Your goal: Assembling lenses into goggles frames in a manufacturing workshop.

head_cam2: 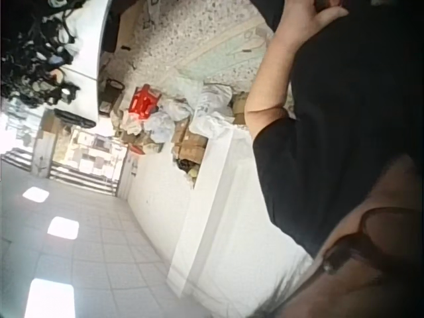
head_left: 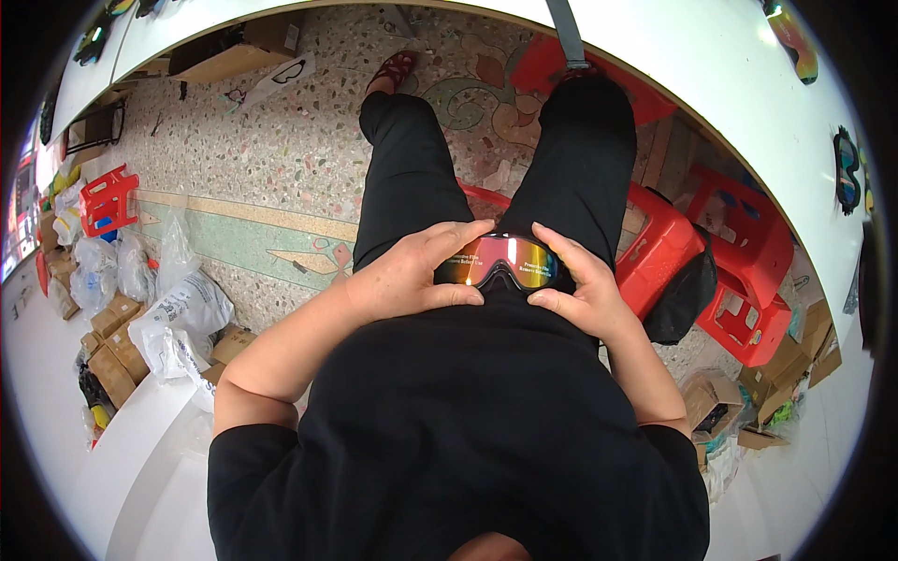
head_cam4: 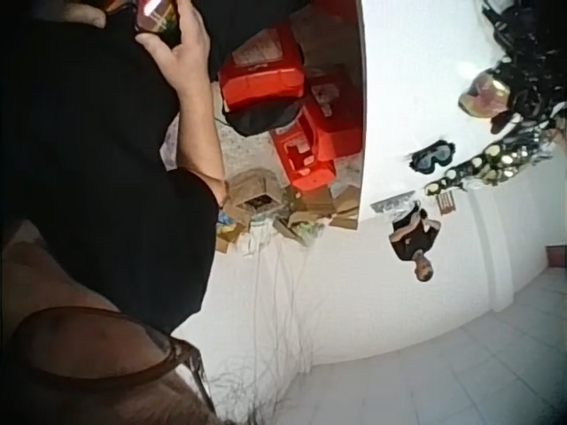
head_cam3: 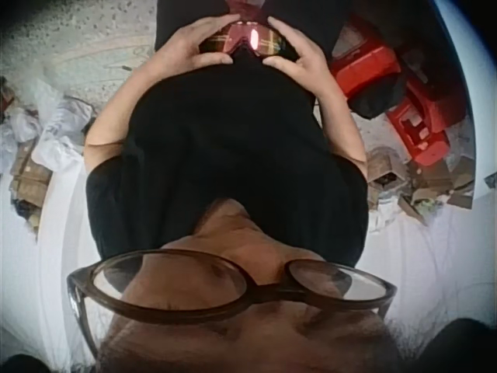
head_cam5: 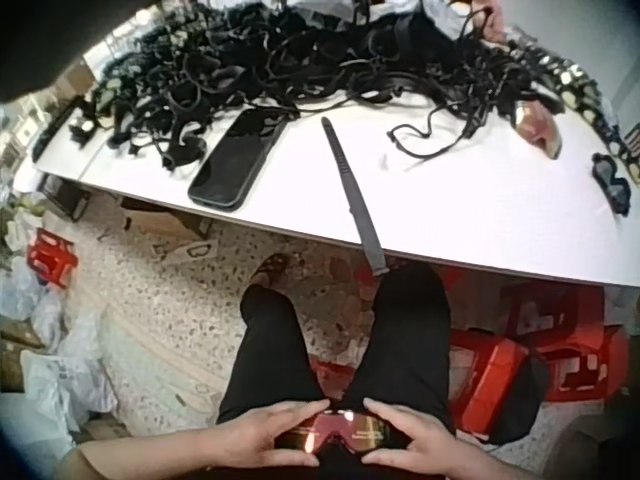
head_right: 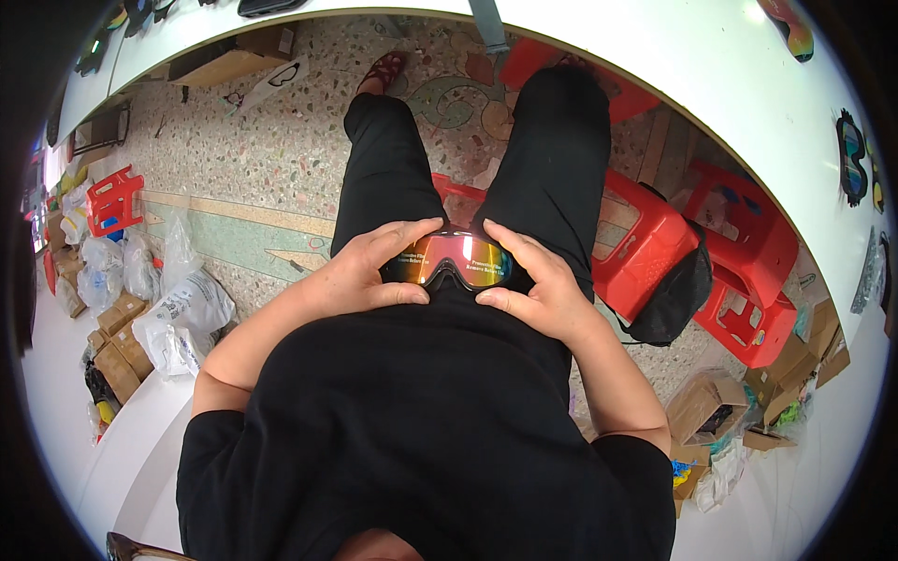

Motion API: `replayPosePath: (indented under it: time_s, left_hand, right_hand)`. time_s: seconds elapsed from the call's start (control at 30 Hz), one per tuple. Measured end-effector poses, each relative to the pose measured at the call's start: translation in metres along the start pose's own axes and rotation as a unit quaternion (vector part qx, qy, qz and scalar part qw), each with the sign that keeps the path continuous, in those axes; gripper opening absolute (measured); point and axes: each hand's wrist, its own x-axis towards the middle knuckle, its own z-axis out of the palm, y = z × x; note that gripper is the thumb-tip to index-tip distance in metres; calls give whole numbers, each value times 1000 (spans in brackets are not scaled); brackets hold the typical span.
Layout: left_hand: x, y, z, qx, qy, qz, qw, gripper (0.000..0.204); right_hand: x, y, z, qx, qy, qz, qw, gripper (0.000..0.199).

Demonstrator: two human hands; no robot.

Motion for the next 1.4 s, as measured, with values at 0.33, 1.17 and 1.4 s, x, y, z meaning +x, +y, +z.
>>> replayPosePath:
  time_s: [0.33, 1.17, 1.4]
  left_hand:
    - [-9, -8, 21, 25, 85, 40, 995, 81]
    - [4, -3, 0, 38, 51, 50, 997, 83]
    - [1, 1, -1, -62, -20, -68, 996, 79]
  right_hand:
    - [-1, 5, 18, 214, 34, 26, 976, 70]
    - [9, 7, 7, 235, 15, 25, 971, 72]
    - [12, 5, 0, 237, -21, 54, 970, 68]
